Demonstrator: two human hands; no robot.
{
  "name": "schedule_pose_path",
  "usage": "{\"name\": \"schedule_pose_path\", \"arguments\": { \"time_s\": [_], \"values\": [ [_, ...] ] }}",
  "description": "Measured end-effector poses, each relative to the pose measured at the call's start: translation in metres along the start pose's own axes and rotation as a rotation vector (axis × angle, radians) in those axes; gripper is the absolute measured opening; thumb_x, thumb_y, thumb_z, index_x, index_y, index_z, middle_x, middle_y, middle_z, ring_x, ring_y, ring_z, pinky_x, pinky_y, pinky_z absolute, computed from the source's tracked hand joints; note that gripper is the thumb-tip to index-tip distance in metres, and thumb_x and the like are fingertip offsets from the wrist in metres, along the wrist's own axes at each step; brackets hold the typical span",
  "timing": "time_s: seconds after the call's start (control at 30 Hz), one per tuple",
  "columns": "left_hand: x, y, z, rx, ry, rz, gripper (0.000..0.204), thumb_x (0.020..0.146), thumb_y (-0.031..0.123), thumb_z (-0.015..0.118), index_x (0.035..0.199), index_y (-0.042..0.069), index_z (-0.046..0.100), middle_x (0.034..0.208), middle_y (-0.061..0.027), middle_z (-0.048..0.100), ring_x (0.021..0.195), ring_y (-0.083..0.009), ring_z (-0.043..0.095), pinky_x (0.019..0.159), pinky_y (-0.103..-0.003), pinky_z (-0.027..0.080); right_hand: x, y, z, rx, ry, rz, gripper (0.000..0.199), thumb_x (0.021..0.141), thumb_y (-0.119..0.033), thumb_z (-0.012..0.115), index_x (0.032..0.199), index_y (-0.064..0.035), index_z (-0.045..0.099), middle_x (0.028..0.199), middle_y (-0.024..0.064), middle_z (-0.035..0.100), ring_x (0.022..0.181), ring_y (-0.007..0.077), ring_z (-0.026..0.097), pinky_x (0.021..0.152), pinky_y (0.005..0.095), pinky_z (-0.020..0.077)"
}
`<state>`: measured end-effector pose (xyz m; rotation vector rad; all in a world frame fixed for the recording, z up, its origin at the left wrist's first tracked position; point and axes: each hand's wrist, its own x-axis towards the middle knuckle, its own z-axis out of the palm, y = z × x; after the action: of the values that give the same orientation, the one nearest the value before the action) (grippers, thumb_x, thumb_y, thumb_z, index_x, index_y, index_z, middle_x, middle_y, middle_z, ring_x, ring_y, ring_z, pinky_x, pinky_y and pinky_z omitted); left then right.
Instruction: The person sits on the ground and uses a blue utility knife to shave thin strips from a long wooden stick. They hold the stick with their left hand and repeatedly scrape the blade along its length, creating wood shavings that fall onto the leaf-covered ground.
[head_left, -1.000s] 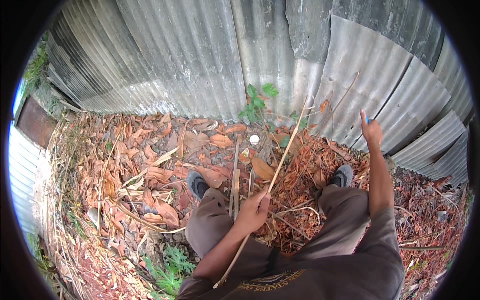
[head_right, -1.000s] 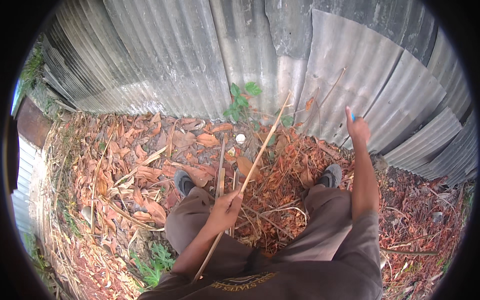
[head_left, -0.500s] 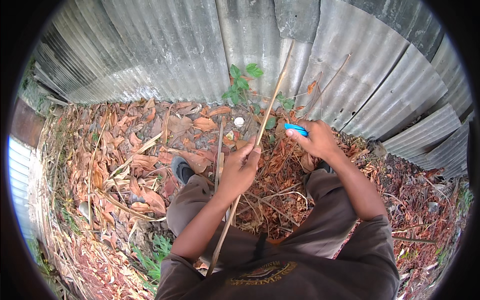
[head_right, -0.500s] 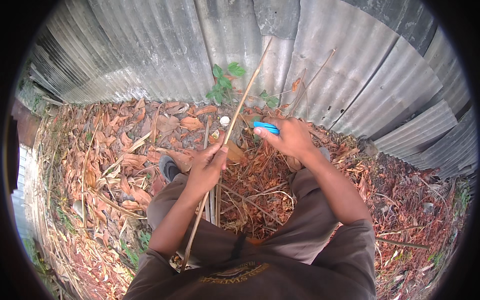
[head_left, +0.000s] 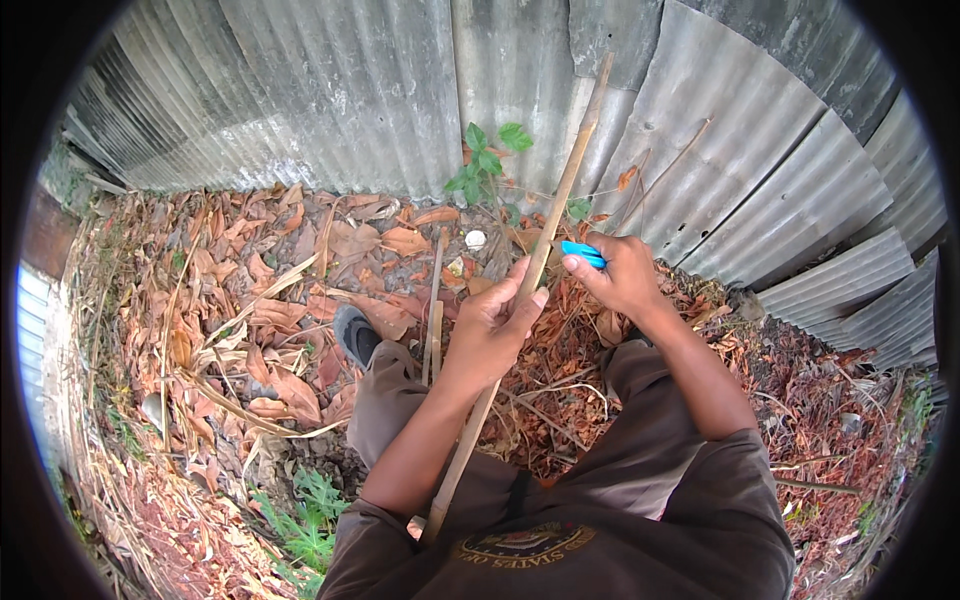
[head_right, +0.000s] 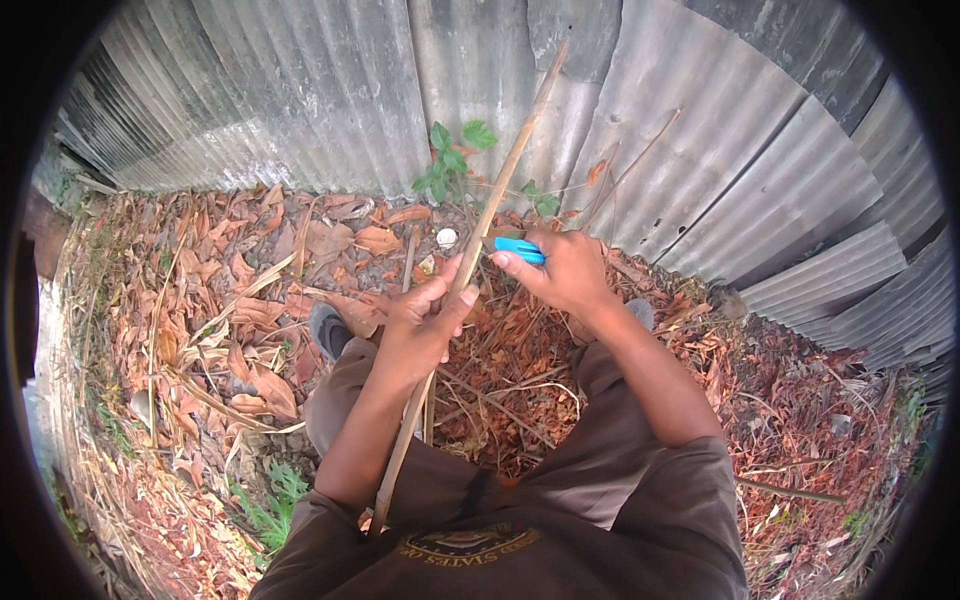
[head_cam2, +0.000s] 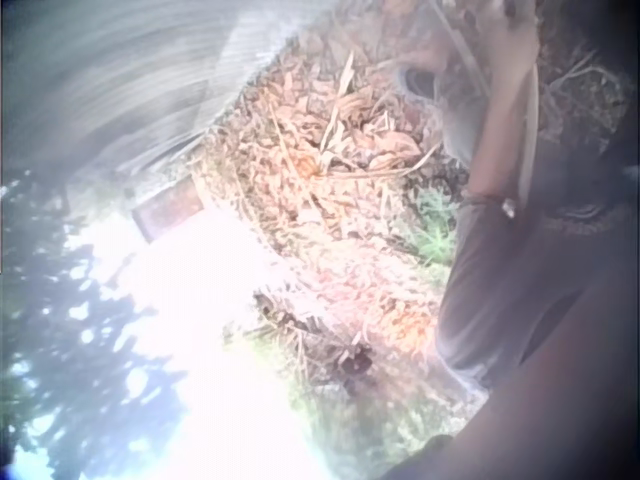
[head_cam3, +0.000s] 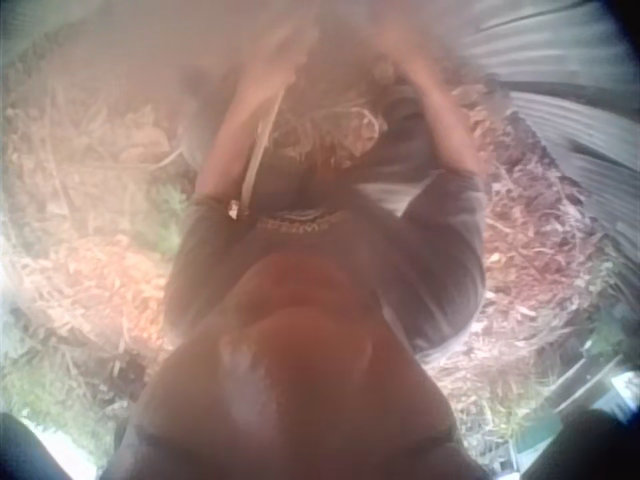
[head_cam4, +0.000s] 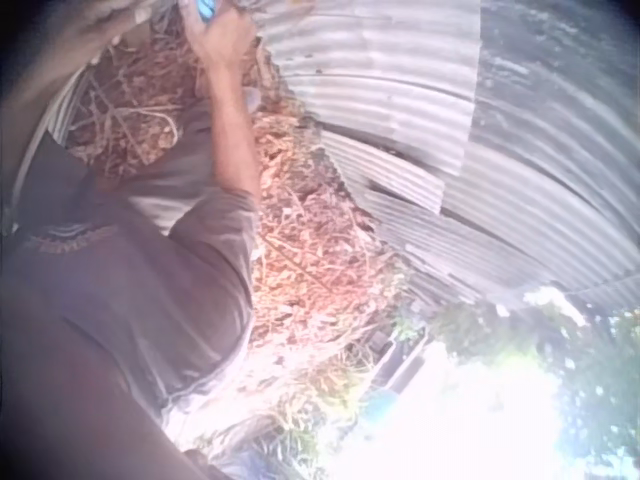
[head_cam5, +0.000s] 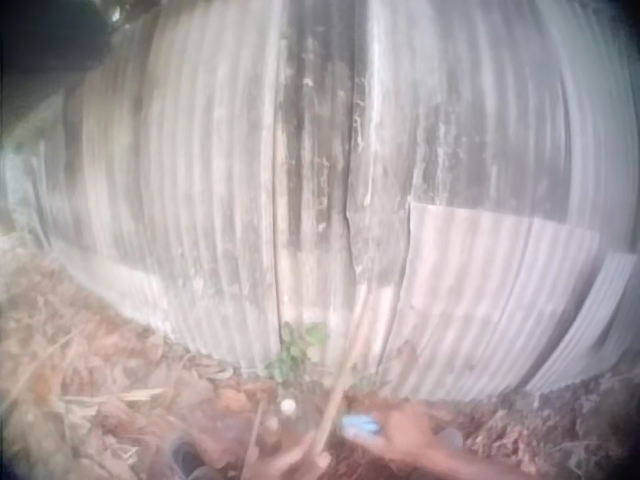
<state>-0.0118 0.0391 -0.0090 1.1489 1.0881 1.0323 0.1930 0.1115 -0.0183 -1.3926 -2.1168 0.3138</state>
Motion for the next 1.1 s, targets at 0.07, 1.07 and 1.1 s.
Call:
{"name": "schedule_pose_path", "arguments": {
  "time_s": [0.07, 1.07, 1.1],
  "values": [
    [-0.002, 0.006, 0.002, 0.006, 0.005, 0.011, 0.050, 0.093, 0.013, 0.061, 0.137, -0.005, 0.044, 0.083, 0.0036, 0.058, 0.066, -0.0001, 0.045, 0.056, -0.017, 0.037, 0.002, 0.004, 0.004, 0.015, 0.001, -0.018, 0.060, 0.082, -0.060, 0.059, 0.065, -0.0028, 0.058, 0.049, 0.0146, 0.048, 0.048, 0.0357, 0.053, 0.050, 0.0442, 0.0423],
    [-0.037, -0.013, -0.011, 0.265, -0.028, 0.151, 0.047, 0.096, 0.014, 0.056, 0.137, -0.005, 0.044, 0.105, -0.0099, 0.065, 0.095, -0.0086, 0.055, 0.086, -0.024, 0.044, 0.029, 0.029, 0.017, -0.259, 0.119, 0.012, 0.064, 0.080, -0.069, 0.055, 0.071, -0.0068, 0.069, 0.052, 0.0157, 0.057, 0.052, 0.0363, 0.060, 0.052, 0.0454, 0.0481],
    [-0.040, -0.014, -0.011, 0.263, -0.037, 0.152, 0.047, 0.096, 0.014, 0.056, 0.136, -0.006, 0.043, 0.109, -0.0120, 0.065, 0.100, -0.0099, 0.056, 0.090, -0.025, 0.043, 0.040, 0.043, 0.012, -0.270, 0.149, 0.095, 0.064, 0.080, -0.068, 0.055, 0.071, -0.0069, 0.069, 0.051, 0.0152, 0.057, 0.051, 0.0362, 0.060, 0.052, 0.0453, 0.0481]
  ]
}}
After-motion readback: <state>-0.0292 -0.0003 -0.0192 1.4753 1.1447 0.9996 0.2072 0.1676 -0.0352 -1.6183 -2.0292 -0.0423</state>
